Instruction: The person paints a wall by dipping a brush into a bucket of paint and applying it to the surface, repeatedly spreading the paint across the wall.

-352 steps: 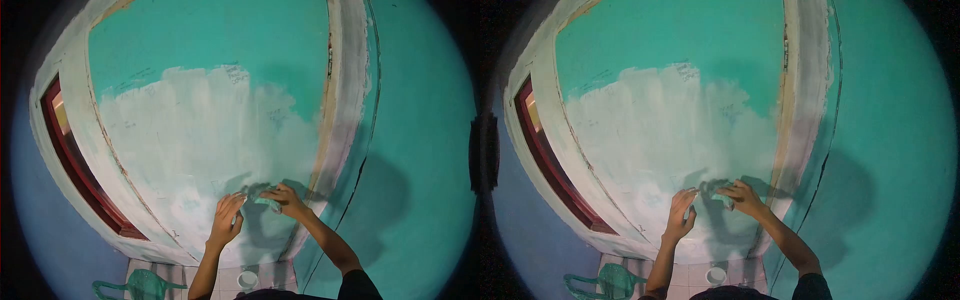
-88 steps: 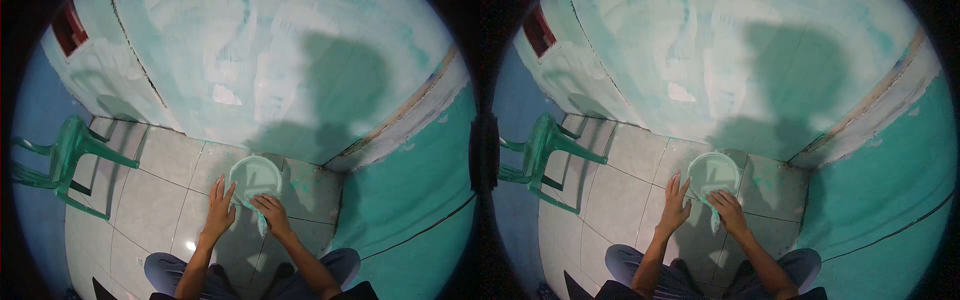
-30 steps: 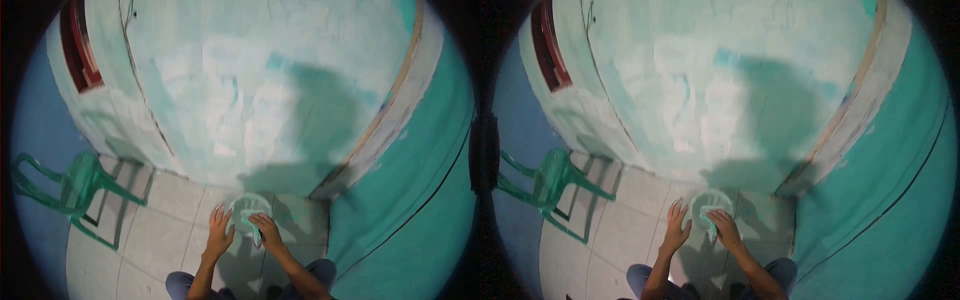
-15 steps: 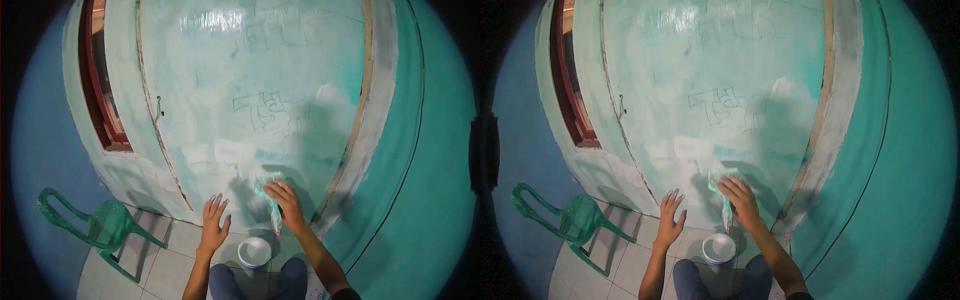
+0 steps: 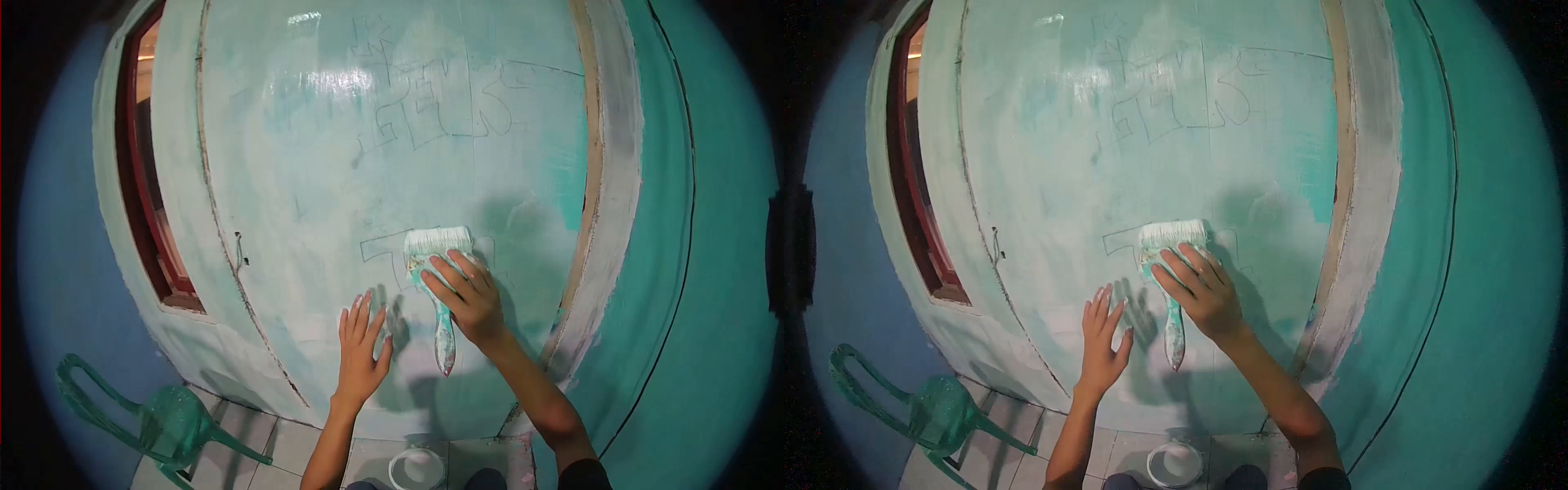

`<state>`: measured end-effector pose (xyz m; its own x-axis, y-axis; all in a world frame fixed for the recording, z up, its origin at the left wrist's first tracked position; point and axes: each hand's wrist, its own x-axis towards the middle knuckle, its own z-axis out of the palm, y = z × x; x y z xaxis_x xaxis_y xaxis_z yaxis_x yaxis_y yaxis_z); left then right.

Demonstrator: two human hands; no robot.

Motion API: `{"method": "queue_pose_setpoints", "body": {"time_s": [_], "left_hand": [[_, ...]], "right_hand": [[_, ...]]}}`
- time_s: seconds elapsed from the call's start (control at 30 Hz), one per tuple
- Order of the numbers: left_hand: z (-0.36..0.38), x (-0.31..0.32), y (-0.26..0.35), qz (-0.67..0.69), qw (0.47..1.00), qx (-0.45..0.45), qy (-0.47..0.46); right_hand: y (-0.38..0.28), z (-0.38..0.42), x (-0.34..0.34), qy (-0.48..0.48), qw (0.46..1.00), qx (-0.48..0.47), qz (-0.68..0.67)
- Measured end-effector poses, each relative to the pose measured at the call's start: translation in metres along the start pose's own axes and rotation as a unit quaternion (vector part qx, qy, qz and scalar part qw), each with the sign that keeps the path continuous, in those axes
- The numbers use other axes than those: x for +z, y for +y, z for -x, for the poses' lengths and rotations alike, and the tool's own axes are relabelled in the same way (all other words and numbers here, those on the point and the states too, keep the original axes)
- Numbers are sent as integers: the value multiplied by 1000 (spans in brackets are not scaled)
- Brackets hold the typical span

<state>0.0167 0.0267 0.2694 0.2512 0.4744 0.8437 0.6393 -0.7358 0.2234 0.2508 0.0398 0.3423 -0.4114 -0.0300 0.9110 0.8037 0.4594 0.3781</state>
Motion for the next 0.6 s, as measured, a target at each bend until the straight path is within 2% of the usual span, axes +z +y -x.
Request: {"method": "queue_pose_setpoints", "body": {"time_s": [0.2, 0.6], "left_hand": [[-19, 14, -11, -11, 1000, 14, 25], [-13, 22, -27, -24, 1000, 11, 15]], "right_hand": [[17, -8, 19, 32, 998, -44, 30], [8, 33, 31, -45, 997, -16, 61]]}}
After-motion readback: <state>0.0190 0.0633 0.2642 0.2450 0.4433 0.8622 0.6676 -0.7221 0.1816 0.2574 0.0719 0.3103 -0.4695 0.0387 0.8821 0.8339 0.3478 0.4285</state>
